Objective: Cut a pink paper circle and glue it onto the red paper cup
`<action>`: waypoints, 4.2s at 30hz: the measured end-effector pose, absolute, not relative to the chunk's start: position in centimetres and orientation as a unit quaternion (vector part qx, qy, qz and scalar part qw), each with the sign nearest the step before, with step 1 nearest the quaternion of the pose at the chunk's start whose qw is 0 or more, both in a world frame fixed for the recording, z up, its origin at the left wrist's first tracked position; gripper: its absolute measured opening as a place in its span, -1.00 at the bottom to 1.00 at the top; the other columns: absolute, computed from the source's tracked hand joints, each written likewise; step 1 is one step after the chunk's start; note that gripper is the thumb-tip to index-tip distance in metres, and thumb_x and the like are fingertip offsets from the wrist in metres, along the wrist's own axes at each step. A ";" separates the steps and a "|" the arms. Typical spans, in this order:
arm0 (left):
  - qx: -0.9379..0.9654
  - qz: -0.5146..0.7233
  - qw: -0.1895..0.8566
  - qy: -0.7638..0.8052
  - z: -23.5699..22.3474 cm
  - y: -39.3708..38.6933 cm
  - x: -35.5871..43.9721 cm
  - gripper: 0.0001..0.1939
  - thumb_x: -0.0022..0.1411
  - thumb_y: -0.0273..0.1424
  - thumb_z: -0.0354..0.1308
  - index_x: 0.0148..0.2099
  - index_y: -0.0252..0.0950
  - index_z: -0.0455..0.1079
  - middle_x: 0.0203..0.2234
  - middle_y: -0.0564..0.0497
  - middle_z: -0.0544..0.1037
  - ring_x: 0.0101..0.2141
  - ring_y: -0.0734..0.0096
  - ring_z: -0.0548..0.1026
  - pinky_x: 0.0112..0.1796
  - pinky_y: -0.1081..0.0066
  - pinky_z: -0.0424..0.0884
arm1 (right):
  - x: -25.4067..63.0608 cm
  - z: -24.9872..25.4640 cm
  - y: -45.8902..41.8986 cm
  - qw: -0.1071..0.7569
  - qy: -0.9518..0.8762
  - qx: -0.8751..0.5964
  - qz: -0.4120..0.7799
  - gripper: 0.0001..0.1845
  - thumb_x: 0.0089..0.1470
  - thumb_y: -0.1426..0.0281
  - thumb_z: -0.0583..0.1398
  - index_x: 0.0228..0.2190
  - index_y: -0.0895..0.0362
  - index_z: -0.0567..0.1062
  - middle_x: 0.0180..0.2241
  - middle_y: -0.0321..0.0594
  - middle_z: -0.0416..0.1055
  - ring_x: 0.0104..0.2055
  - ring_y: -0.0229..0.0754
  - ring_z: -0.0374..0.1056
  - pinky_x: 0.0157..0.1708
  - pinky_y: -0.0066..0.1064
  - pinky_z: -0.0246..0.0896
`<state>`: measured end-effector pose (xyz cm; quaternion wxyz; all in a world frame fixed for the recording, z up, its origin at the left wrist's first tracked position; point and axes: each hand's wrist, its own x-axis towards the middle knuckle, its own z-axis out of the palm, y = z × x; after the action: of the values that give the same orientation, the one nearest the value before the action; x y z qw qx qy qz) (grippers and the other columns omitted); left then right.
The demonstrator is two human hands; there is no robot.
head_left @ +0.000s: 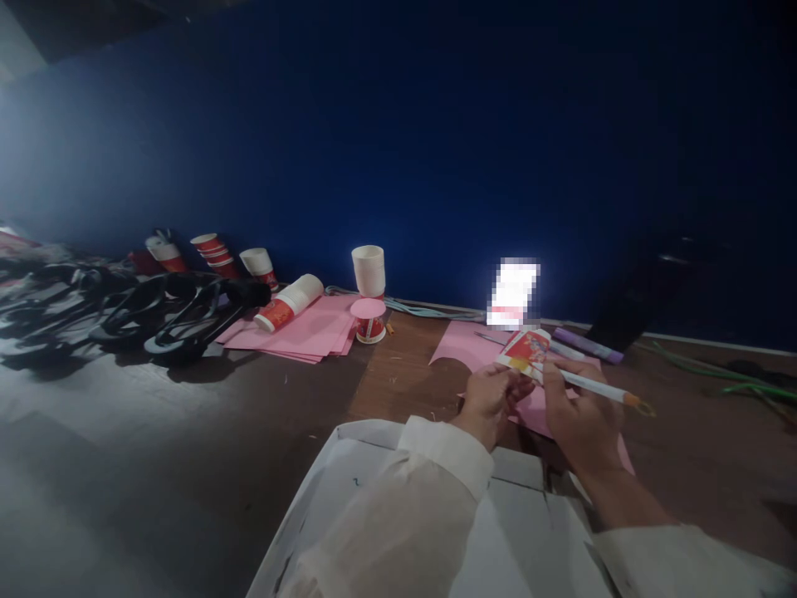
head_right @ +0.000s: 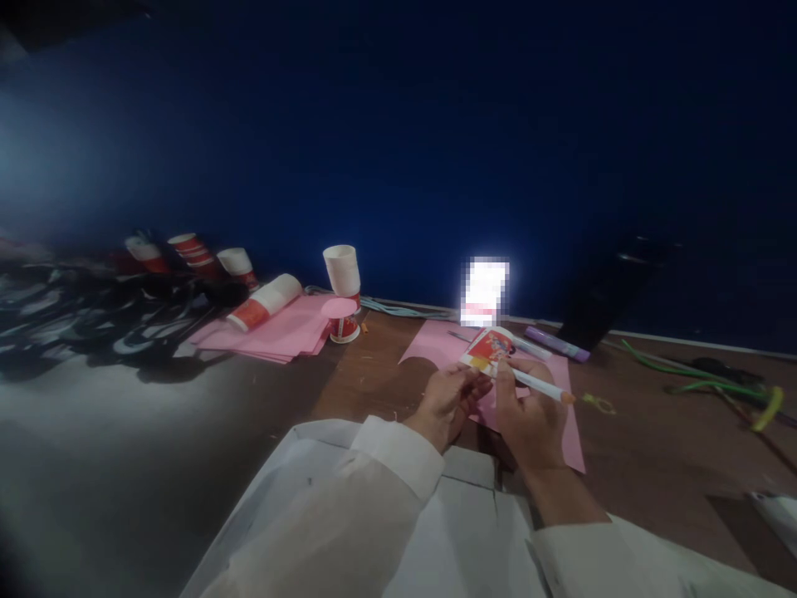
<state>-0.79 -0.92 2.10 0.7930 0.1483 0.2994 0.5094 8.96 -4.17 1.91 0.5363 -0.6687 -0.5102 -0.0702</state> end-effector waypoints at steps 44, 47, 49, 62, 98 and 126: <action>0.170 0.526 0.783 0.285 1.4 -1.0 -0.7 -0.85 -0.08 -0.56 0.37 -0.46 -0.41 0.44 -0.57 -0.01 0.49 -0.51 0.52 0.47 -0.25 0.44 0.48 | 9.3 2.1 -4.5 0.517 -0.510 -0.686 -0.041 -0.67 0.04 0.09 0.13 -0.47 0.08 0.50 -0.46 -0.11 0.52 -0.42 -0.07 0.38 -0.33 -0.25 0.22; 0.171 0.519 0.785 0.291 1.4 -1.0 -0.7 -0.90 -0.08 -0.58 0.33 -0.46 -0.42 0.46 -0.56 -0.02 0.50 -0.52 0.54 0.46 -0.27 0.46 0.48 | 9.2 2.2 -4.5 0.519 -0.504 -0.689 -0.034 -0.67 0.04 0.09 0.13 -0.49 0.07 0.49 -0.49 -0.13 0.50 -0.46 -0.09 0.35 -0.37 -0.27 0.21; 0.169 0.518 0.788 0.288 1.4 -0.9 -0.7 -0.90 -0.08 -0.59 0.33 -0.46 -0.41 0.45 -0.57 -0.02 0.51 -0.52 0.54 0.46 -0.29 0.47 0.48 | 9.1 2.2 -4.6 0.521 -0.502 -0.689 -0.035 -0.67 0.04 0.09 0.13 -0.48 0.07 0.49 -0.49 -0.13 0.49 -0.47 -0.10 0.35 -0.38 -0.27 0.21; 0.144 0.514 0.791 0.298 1.8 -0.9 -0.7 -0.88 0.10 -0.67 0.21 -0.45 -0.43 0.43 -0.59 -0.02 0.49 -0.56 0.57 0.47 -0.38 0.56 0.47 | 9.2 1.9 -4.3 0.533 -0.503 -0.676 -0.076 -0.68 0.13 0.13 0.12 -0.37 0.10 0.52 -0.35 -0.08 0.55 -0.34 -0.06 0.43 -0.29 -0.27 0.27; 0.157 0.506 0.790 0.308 1.6 -0.7 -0.6 -0.90 0.08 -0.63 0.29 -0.44 -0.43 0.45 -0.55 -0.02 0.51 -0.57 0.57 0.45 -0.34 0.48 0.50 | 9.5 1.8 -4.2 0.528 -0.492 -0.689 -0.061 -0.62 0.10 0.09 0.12 -0.34 0.12 0.55 -0.34 -0.07 0.57 -0.34 -0.07 0.43 -0.36 -0.32 0.25; 0.185 0.515 0.791 0.275 1.1 -0.8 -0.6 -0.75 -0.16 -0.49 0.46 -0.46 -0.39 0.43 -0.55 -0.01 0.51 -0.49 0.51 0.47 -0.21 0.38 0.45 | 9.3 1.8 -4.5 0.521 -0.513 -0.682 -0.032 -0.66 0.07 0.09 0.13 -0.42 0.08 0.52 -0.42 -0.12 0.54 -0.38 -0.05 0.41 -0.34 -0.27 0.24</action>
<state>-0.57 -0.80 1.06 0.7908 0.1847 0.2745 0.5150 9.29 -4.46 1.83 0.5206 -0.6820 -0.5126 -0.0323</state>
